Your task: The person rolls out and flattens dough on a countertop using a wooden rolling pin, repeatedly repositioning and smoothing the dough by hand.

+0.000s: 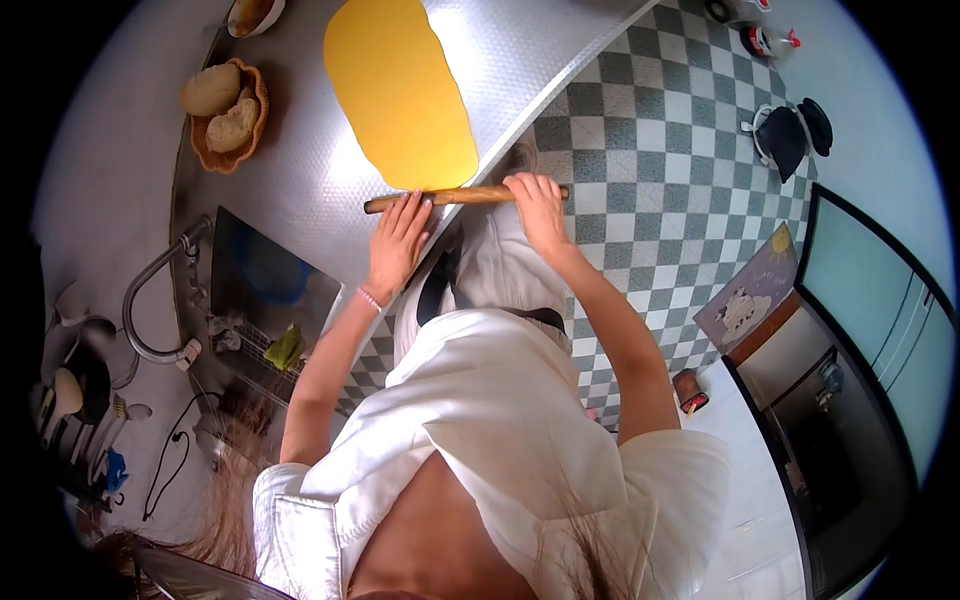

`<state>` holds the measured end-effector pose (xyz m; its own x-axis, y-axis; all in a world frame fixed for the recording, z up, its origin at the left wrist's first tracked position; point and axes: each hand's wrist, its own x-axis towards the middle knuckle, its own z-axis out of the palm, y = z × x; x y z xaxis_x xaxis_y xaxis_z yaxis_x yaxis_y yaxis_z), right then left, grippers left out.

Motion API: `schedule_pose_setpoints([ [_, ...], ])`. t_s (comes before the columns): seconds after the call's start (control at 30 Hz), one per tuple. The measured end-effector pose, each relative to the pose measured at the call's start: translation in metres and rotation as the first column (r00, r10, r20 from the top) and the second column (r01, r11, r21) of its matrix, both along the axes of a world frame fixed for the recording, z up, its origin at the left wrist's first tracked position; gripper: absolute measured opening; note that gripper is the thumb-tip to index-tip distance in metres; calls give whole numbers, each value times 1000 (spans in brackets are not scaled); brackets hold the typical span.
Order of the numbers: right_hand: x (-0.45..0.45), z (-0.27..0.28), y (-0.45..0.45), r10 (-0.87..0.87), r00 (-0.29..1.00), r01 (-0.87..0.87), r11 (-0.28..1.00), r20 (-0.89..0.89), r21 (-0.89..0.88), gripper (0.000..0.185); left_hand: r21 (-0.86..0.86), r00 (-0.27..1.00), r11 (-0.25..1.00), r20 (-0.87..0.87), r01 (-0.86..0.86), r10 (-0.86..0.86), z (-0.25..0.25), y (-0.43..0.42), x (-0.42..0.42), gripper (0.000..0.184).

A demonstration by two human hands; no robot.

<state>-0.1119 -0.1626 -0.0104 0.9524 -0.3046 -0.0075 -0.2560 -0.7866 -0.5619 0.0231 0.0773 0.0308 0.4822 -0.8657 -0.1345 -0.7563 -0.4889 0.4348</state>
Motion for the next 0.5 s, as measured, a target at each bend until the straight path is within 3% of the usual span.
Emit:
schedule_pose_setpoints([
  [0.07,-16,5,6,-1,999,4,998,-53,62,36,-107,996,993,-80,-42,34,20,6,-10,46],
  [0.2,-55,30,-5,-121,990,128,986,-74,104,35,-124,905,923,-284,-363,318,41,23,-38,33],
  [0.23,-62,34,-10,-154,984,164,979,-84,122,35,-30,776,878,-482,-479,407,33,23,-42,32],
  [0.3,-62,43,-14,-234,968,247,949,-88,194,34,213,377,758,-765,-617,522,7,22,-47,30],
  [0.37,-47,60,-20,-325,942,334,893,-81,301,33,328,-8,526,-854,-785,520,16,-17,-44,32],
  [0.4,-39,66,-24,-303,951,309,918,-65,250,33,401,-198,399,-865,-825,461,16,-32,-39,33],
  [0.47,-23,71,-30,-307,949,314,915,-67,252,33,202,-36,405,-924,-891,381,-56,-23,-57,35],
  [0.5,-16,74,-32,-309,949,316,915,-67,252,33,202,-58,360,-926,-911,373,-89,-23,-64,35],
])
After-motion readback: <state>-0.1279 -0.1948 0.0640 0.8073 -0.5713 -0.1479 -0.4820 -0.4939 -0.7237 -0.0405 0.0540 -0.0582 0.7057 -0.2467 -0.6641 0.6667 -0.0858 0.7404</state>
